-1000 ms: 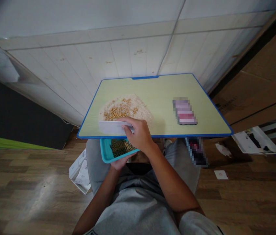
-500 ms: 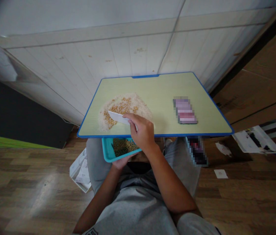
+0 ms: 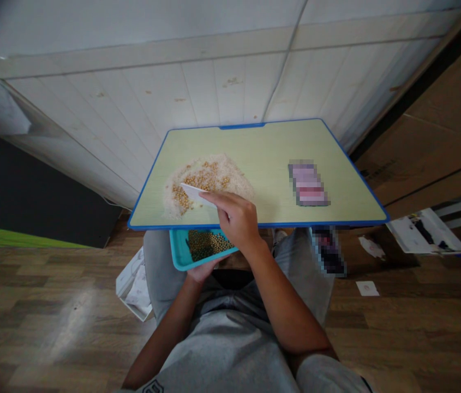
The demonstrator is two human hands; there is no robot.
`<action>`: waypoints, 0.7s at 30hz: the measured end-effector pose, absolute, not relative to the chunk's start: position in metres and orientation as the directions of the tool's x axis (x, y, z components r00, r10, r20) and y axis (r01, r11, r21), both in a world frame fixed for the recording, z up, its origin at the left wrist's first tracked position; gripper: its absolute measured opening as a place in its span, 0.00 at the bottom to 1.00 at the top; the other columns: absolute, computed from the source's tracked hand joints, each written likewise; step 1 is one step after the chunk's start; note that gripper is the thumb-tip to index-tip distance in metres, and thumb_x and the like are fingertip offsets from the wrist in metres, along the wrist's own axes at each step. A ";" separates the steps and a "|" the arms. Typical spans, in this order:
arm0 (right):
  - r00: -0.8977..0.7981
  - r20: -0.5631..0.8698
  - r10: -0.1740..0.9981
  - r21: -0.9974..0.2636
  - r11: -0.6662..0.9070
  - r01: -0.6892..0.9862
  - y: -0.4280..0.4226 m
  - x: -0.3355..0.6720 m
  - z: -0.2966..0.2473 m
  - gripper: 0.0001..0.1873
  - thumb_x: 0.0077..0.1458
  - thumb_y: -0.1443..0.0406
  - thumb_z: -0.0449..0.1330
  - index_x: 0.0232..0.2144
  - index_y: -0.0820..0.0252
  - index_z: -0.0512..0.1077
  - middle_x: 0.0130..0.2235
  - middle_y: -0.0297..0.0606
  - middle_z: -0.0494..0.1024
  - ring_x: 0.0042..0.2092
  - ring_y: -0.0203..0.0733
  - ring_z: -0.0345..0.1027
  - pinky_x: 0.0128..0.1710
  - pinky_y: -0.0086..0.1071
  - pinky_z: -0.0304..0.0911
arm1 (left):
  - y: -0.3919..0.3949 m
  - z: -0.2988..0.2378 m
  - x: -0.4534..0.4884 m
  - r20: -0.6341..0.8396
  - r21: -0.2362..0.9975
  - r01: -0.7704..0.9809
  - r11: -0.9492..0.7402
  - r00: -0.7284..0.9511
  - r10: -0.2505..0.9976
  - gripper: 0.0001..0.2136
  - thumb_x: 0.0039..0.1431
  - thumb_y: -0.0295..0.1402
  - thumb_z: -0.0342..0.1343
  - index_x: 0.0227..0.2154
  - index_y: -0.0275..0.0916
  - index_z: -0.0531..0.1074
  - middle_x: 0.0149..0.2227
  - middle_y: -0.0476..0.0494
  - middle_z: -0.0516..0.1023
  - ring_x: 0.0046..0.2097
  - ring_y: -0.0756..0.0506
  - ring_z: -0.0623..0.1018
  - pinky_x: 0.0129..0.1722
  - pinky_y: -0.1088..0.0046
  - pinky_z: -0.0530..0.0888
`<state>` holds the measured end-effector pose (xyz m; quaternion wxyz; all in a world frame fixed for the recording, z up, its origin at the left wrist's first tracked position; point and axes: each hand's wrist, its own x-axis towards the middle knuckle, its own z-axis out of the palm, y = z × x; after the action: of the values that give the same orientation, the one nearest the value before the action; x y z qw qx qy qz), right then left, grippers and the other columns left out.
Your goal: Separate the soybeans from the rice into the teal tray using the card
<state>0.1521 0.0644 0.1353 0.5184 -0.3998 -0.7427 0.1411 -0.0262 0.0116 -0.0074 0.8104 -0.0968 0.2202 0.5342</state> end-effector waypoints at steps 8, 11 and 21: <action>-0.154 0.665 0.731 -0.598 0.645 0.477 0.065 0.153 0.132 0.25 0.64 0.76 0.57 0.50 0.47 0.87 0.49 0.36 0.90 0.50 0.43 0.86 0.50 0.38 0.80 | 0.013 -0.010 -0.026 -0.492 0.087 -0.909 0.407 0.316 0.811 0.30 0.78 0.47 0.39 0.78 0.50 0.59 0.80 0.41 0.59 0.80 0.30 0.58 0.71 0.30 0.68; -0.176 0.640 0.747 -0.600 0.630 0.493 0.066 0.155 0.132 0.26 0.64 0.77 0.57 0.51 0.47 0.87 0.49 0.35 0.90 0.49 0.43 0.86 0.50 0.38 0.80 | 0.013 -0.011 -0.026 -0.483 0.087 -0.911 0.403 0.315 0.817 0.29 0.78 0.45 0.40 0.77 0.52 0.60 0.80 0.43 0.59 0.80 0.31 0.59 0.72 0.31 0.68; -0.133 0.667 0.733 -0.602 0.635 0.485 0.066 0.150 0.134 0.27 0.65 0.75 0.57 0.54 0.45 0.85 0.49 0.34 0.90 0.49 0.44 0.86 0.50 0.38 0.81 | 0.010 -0.002 -0.024 -0.496 0.087 -0.918 0.388 0.297 0.816 0.29 0.79 0.46 0.39 0.78 0.51 0.57 0.80 0.43 0.57 0.80 0.30 0.56 0.74 0.29 0.61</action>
<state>0.1504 0.0665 0.1339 0.5153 -0.4098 -0.7429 0.1206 -0.0244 0.0104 -0.0015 0.7983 -0.1073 0.2379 0.5428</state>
